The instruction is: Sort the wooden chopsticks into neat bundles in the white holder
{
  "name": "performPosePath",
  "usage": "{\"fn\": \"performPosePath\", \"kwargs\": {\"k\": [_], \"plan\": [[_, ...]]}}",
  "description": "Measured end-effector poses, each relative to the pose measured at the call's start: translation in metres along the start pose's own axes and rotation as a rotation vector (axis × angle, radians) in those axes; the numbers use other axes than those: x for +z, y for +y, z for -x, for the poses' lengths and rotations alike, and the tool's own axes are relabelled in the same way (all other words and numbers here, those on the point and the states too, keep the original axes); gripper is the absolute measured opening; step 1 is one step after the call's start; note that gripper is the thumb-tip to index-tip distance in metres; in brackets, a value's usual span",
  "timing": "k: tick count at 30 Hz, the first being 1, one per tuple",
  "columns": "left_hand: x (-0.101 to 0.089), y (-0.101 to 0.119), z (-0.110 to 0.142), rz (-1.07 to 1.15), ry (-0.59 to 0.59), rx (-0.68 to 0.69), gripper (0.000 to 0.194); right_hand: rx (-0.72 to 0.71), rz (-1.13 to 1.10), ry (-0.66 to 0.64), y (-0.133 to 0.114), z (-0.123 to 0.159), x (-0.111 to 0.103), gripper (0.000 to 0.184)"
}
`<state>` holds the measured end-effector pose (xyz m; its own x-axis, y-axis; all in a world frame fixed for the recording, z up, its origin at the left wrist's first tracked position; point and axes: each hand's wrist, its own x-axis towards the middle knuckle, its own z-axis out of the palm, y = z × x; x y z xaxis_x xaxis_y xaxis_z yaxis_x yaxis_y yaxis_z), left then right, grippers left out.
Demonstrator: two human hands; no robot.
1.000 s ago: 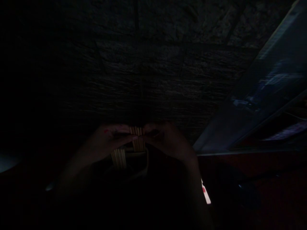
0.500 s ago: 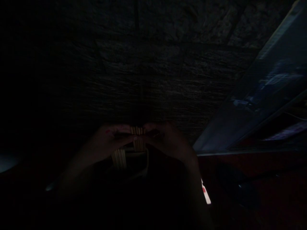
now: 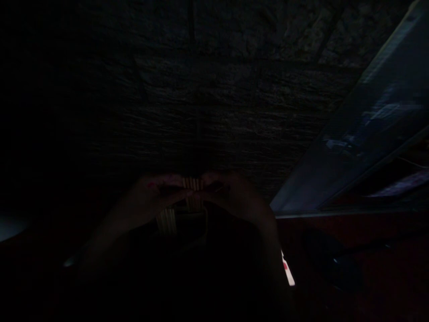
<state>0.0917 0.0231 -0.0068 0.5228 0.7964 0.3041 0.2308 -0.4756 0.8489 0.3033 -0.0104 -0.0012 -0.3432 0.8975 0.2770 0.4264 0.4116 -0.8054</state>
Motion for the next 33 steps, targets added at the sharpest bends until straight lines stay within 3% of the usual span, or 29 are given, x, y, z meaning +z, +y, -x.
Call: {"fn": "performPosePath", "kwargs": {"k": [14, 20, 33], "plan": [[-0.001, 0.001, 0.002, 0.023, -0.018, -0.014, 0.016, -0.043, 0.068, -0.003, -0.005, 0.001, -0.002, 0.013], [-0.003, 0.004, 0.005, 0.067, 0.048, -0.081, 0.026, -0.025, 0.028, -0.001, -0.006, 0.003, -0.004, 0.017], [-0.008, 0.011, 0.011, 0.035, 0.16, -0.022, 0.035, -0.021, 0.005, 0.13, -0.006, 0.004, -0.005, 0.024]]}}
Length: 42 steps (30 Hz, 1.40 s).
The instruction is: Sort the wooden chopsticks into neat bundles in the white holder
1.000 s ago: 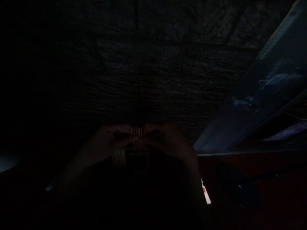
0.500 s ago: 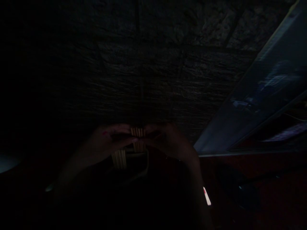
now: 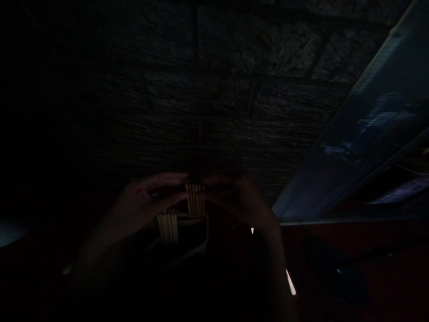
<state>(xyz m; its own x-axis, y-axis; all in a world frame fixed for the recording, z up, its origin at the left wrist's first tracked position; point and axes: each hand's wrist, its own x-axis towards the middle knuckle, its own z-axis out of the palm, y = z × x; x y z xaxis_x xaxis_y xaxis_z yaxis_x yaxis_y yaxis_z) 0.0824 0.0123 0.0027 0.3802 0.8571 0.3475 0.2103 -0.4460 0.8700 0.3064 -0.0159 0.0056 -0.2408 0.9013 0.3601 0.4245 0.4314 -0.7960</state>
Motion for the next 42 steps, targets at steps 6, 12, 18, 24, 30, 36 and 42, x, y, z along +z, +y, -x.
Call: {"fn": "performPosePath", "kwargs": {"k": [6, 12, 18, 24, 30, 36, 42], "plan": [[0.003, 0.003, 0.0, 0.055, -0.021, 0.07, 0.042, -0.018, -0.107, 0.027, -0.001, 0.0, 0.0, 0.025], [0.007, 0.0, -0.002, 0.036, -0.026, 0.075, 0.044, -0.029, -0.133, 0.042, -0.003, 0.0, 0.001, 0.026], [0.008, -0.004, -0.002, 0.033, -0.025, 0.058, 0.039, -0.044, -0.13, 0.063, -0.002, 0.0, 0.001, 0.022], [0.009, -0.002, -0.002, 0.032, -0.029, 0.046, 0.036, -0.054, -0.159, 0.042, 0.0, 0.0, 0.0, 0.024], [0.01, -0.002, -0.003, 0.053, -0.048, 0.054, 0.039, -0.02, -0.174, 0.001, -0.001, 0.0, 0.001, 0.027], [0.012, -0.007, -0.004, -0.027, -0.019, 0.07, 0.042, 0.0, -0.188, -0.044, 0.0, -0.002, 0.003, 0.026], [0.014, -0.011, -0.006, -0.094, 0.003, 0.105, 0.041, -0.013, -0.177, -0.006, 0.003, -0.002, 0.003, 0.024]]}}
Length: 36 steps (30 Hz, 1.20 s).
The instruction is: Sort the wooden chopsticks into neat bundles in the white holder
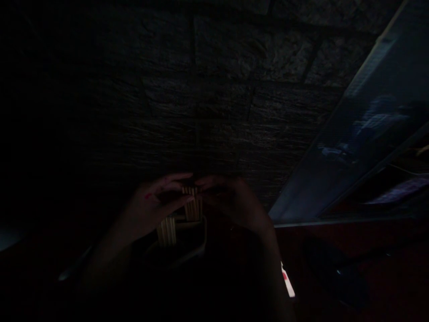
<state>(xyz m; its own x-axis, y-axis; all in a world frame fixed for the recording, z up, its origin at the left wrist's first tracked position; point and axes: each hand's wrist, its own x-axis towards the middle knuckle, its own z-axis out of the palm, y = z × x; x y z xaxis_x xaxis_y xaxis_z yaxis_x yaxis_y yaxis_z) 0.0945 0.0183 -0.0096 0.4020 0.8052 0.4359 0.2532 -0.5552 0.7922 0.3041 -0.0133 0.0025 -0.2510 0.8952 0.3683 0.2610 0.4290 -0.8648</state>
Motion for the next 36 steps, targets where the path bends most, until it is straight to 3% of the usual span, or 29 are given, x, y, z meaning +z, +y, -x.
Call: {"fn": "performPosePath", "kwargs": {"k": [15, 23, 28, 36], "plan": [[0.002, 0.0, 0.001, 0.012, -0.003, -0.008, 0.041, 0.035, 0.049, -0.04, -0.002, 0.0, -0.003, 0.025], [-0.002, -0.002, 0.002, 0.008, -0.016, -0.015, 0.04, -0.118, 0.019, 0.287, -0.019, 0.007, 0.005, 0.013], [-0.004, -0.004, 0.0, 0.028, -0.031, -0.017, 0.04, -0.205, -0.02, 0.449, -0.032, 0.0, 0.008, 0.017], [-0.01, -0.006, -0.001, 0.065, -0.075, -0.038, 0.041, -0.428, 0.222, 0.636, -0.106, -0.027, -0.002, 0.017]]}}
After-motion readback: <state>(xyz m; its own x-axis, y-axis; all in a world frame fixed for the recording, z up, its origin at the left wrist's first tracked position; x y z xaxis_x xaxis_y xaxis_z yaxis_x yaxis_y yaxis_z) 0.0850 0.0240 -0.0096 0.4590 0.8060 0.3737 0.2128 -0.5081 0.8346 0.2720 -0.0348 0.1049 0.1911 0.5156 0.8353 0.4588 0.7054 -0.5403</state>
